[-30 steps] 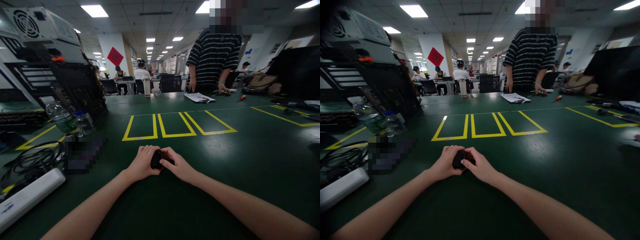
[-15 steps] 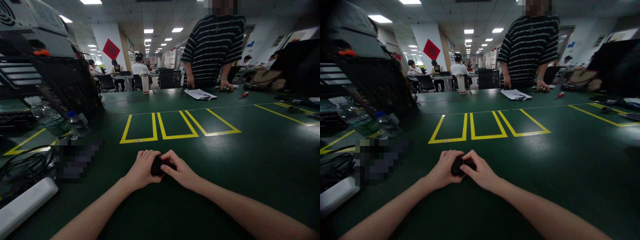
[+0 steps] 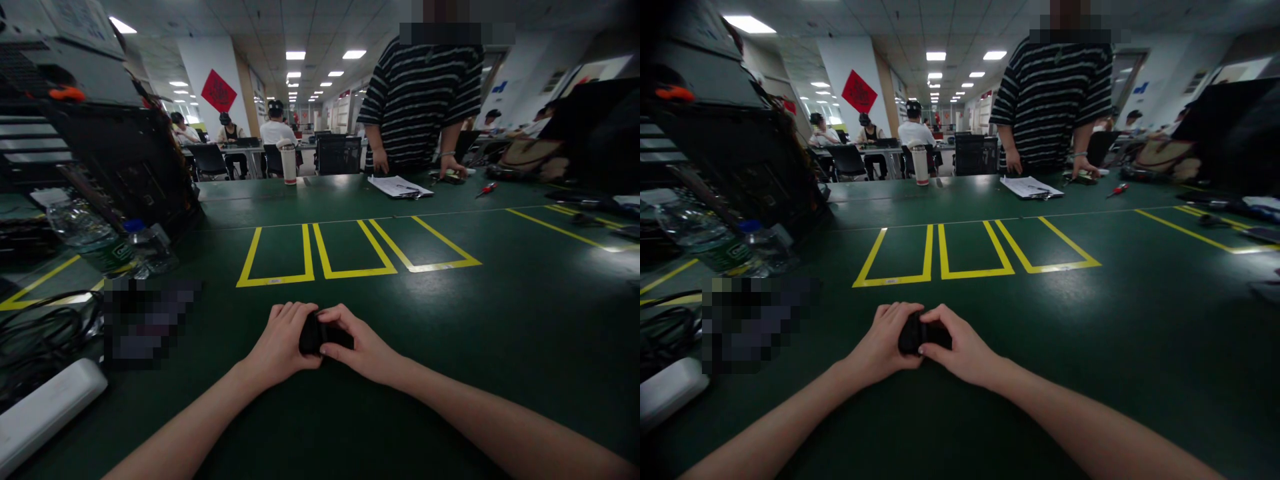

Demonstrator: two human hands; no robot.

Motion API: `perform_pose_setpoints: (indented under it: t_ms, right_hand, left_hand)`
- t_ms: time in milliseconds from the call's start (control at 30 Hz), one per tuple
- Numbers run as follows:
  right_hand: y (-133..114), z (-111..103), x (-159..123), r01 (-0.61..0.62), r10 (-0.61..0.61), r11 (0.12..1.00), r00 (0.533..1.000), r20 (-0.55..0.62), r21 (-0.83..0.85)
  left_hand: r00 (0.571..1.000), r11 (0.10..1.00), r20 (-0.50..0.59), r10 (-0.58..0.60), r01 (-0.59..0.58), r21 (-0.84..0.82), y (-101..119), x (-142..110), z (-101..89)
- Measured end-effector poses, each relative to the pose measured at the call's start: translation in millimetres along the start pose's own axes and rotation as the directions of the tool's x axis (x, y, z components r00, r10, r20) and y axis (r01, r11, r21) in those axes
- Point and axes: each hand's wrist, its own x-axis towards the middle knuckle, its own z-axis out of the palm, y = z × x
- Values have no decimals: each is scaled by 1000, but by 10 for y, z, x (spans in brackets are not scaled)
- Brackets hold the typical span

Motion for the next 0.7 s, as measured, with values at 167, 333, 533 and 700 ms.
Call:
perform_pose_setpoints:
  t_ms: [167, 333, 533, 700]
  right_hand:
    - [-3, 19, 26, -29, 28, 993, 1000, 7, 114]
    - [-35, 11, 39, -66, 65, 991, 998, 16, 114]
    - [-9, -7, 11, -2, 1, 999, 1000, 23, 34]
    - [17, 31, 0, 0, 0, 998, 1000, -7, 66]
  left_hand:
    - [1000, 1000, 15, 6, -6, -2, 28, 4, -47]
    - [1000, 1000, 28, 6, -6, -6, 72, -2, -99]
    - [1000, 1000, 22, 9, -9, 5, 55, -4, -71]
    - [1000, 1000, -19, 12, -12, 15, 17, -9, 0]
